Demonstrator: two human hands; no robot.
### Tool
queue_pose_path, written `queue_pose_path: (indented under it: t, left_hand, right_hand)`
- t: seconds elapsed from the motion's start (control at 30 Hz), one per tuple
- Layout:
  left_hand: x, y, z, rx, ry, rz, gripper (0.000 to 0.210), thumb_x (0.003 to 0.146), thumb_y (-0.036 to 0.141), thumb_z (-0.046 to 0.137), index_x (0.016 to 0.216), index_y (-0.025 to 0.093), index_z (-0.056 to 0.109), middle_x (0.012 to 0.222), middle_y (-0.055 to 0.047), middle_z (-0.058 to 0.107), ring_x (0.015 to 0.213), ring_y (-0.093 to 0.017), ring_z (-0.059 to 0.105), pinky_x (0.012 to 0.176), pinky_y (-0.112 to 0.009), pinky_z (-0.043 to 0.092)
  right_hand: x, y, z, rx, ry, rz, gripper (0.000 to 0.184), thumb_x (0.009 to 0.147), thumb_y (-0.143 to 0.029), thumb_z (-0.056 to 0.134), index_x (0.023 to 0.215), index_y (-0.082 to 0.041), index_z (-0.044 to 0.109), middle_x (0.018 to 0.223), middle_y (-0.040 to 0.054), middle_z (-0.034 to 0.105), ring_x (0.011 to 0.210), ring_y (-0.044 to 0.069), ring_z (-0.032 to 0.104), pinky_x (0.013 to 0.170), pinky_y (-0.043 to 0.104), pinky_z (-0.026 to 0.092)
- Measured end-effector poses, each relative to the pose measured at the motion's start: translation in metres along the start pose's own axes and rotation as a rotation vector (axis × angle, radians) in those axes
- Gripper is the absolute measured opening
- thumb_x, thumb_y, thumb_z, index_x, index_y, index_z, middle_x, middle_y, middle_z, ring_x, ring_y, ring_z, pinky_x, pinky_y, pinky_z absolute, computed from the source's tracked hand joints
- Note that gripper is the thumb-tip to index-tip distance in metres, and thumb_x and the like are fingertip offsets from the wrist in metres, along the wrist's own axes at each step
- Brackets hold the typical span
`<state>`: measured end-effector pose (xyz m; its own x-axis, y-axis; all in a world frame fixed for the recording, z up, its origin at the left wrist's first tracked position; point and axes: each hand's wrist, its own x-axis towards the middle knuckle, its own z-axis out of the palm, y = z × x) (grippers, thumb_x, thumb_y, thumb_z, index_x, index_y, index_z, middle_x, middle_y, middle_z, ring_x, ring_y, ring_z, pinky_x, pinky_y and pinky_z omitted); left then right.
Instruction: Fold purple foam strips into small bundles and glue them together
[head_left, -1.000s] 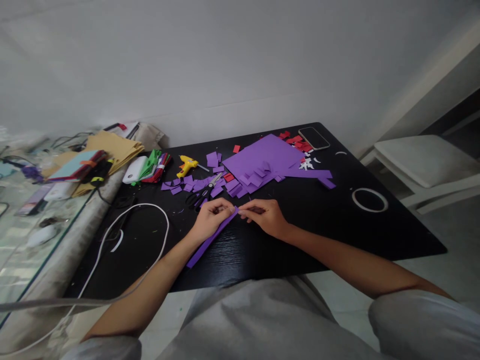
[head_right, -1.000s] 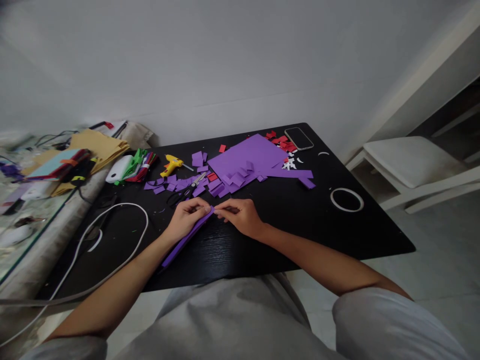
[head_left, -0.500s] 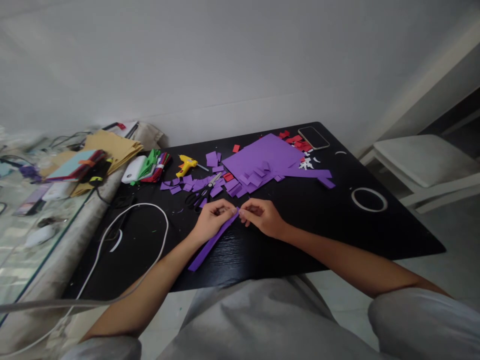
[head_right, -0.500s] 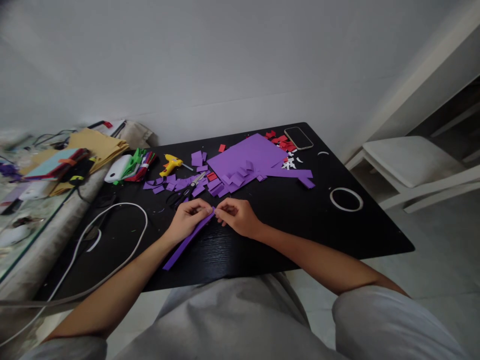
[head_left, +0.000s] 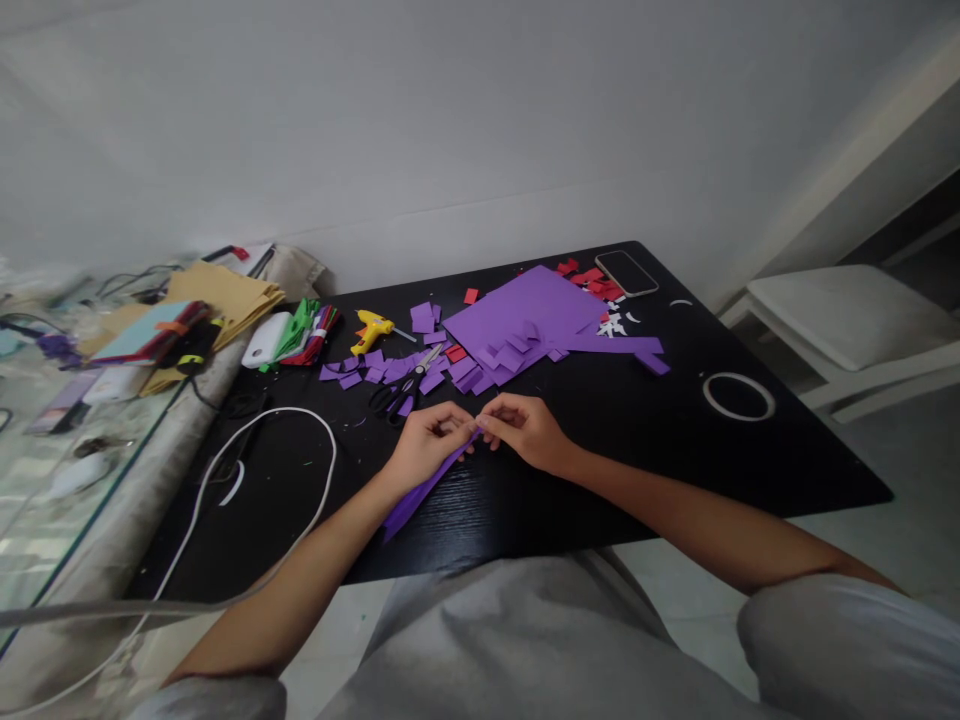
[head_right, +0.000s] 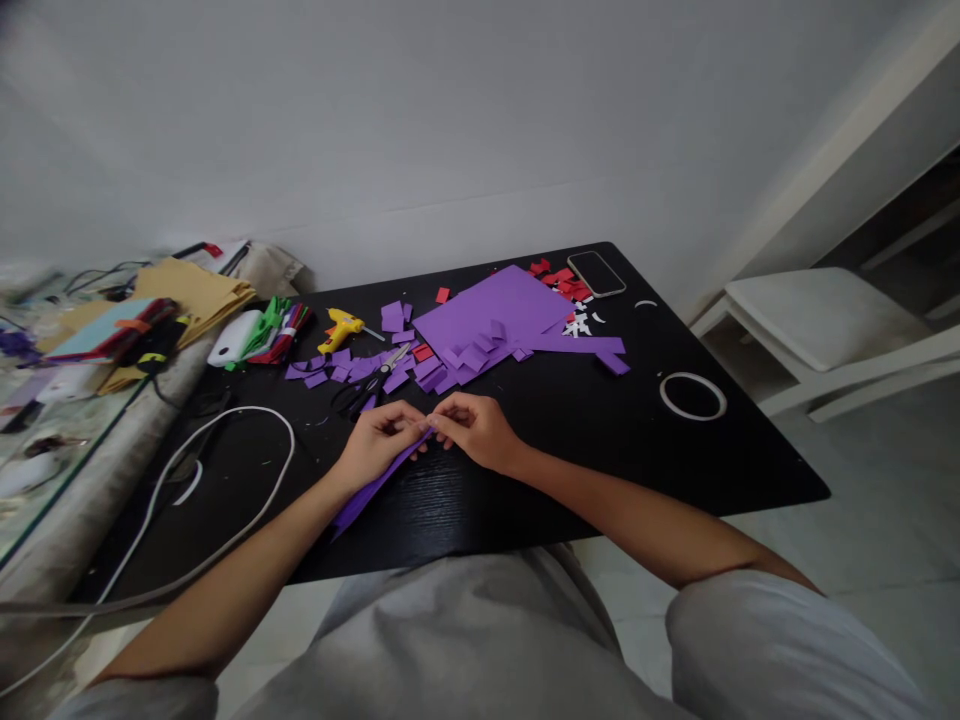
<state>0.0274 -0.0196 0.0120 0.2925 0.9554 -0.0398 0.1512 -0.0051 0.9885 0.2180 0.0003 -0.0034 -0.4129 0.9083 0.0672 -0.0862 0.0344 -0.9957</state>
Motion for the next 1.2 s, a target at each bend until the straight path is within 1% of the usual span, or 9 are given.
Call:
queue_pose_path:
  t: [0.13,0.2,0.3,0.53,0.63,0.77,0.93,1.2]
  left_hand:
    - [0.000,0.001,-0.001,-0.008,0.006,-0.009,0.028,0.084,0.040,0.073,0.084,0.012,0.068,0.068,-0.003,0.070,0.056,-0.012,0.065,0.052,-0.021,0.055]
    - [-0.001,0.001,-0.003,-0.002,-0.006,-0.018,0.028,0.085,0.041,0.071,0.085,0.013,0.068,0.072,-0.003,0.071,0.060,-0.013,0.068,0.054,-0.021,0.056]
    - [-0.001,0.000,-0.006,0.034,-0.029,-0.016,0.028,0.087,0.041,0.069,0.087,0.013,0.069,0.073,-0.004,0.071,0.061,-0.013,0.069,0.055,-0.022,0.057]
    - [-0.001,-0.003,-0.007,0.168,-0.009,0.067,0.025,0.089,0.038,0.067,0.088,0.013,0.070,0.069,-0.003,0.072,0.059,-0.013,0.068,0.059,-0.021,0.056]
    - [-0.002,-0.002,-0.006,0.204,-0.006,0.093,0.024,0.090,0.036,0.066,0.087,0.013,0.070,0.069,-0.003,0.072,0.060,-0.012,0.068,0.060,-0.020,0.055]
    - [-0.003,-0.001,-0.007,0.204,-0.025,0.094,0.025,0.091,0.037,0.065,0.089,0.013,0.069,0.072,-0.004,0.073,0.061,-0.013,0.070,0.059,-0.021,0.056]
    - [-0.004,0.001,-0.009,0.295,-0.054,0.121,0.027,0.094,0.038,0.060,0.092,0.014,0.071,0.074,-0.004,0.074,0.062,-0.013,0.070,0.061,-0.021,0.056]
    - [-0.004,0.000,-0.008,0.284,-0.060,0.136,0.026,0.094,0.038,0.059,0.091,0.014,0.070,0.075,-0.004,0.074,0.063,-0.014,0.071,0.061,-0.022,0.057]
  right_hand:
    - [0.002,-0.003,-0.003,-0.027,-0.005,-0.036,0.029,0.082,-0.044,0.072,0.083,-0.015,0.068,0.067,0.0009,0.066,0.054,0.011,0.061,0.054,0.025,0.054]
    - [0.003,-0.004,-0.004,-0.030,0.012,-0.043,0.032,0.082,-0.047,0.072,0.083,-0.015,0.068,0.067,0.0011,0.066,0.055,0.011,0.062,0.055,0.025,0.055]
    - [0.003,-0.003,-0.005,-0.020,0.030,-0.044,0.035,0.081,-0.049,0.073,0.084,-0.014,0.068,0.067,0.0012,0.066,0.055,0.012,0.063,0.056,0.026,0.056]
    - [0.003,0.001,-0.002,0.060,0.007,0.008,0.032,0.078,-0.044,0.076,0.086,-0.014,0.068,0.072,0.0021,0.069,0.061,0.013,0.067,0.057,0.026,0.059]
    - [0.004,0.002,-0.003,0.072,-0.019,0.030,0.033,0.078,-0.045,0.076,0.085,-0.014,0.069,0.069,0.0018,0.068,0.060,0.014,0.067,0.056,0.027,0.060]
    - [0.005,0.005,-0.005,0.039,-0.022,-0.011,0.031,0.080,-0.044,0.075,0.086,-0.014,0.070,0.068,0.0019,0.069,0.060,0.014,0.067,0.060,0.028,0.060]
    - [0.004,0.007,-0.006,-0.012,-0.003,-0.060,0.027,0.082,-0.041,0.073,0.087,-0.015,0.071,0.071,0.0025,0.070,0.063,0.014,0.069,0.063,0.028,0.060]
    - [0.002,0.000,-0.005,-0.048,-0.005,-0.025,0.026,0.083,-0.040,0.072,0.087,-0.015,0.069,0.071,0.0027,0.069,0.063,0.015,0.069,0.062,0.027,0.059]
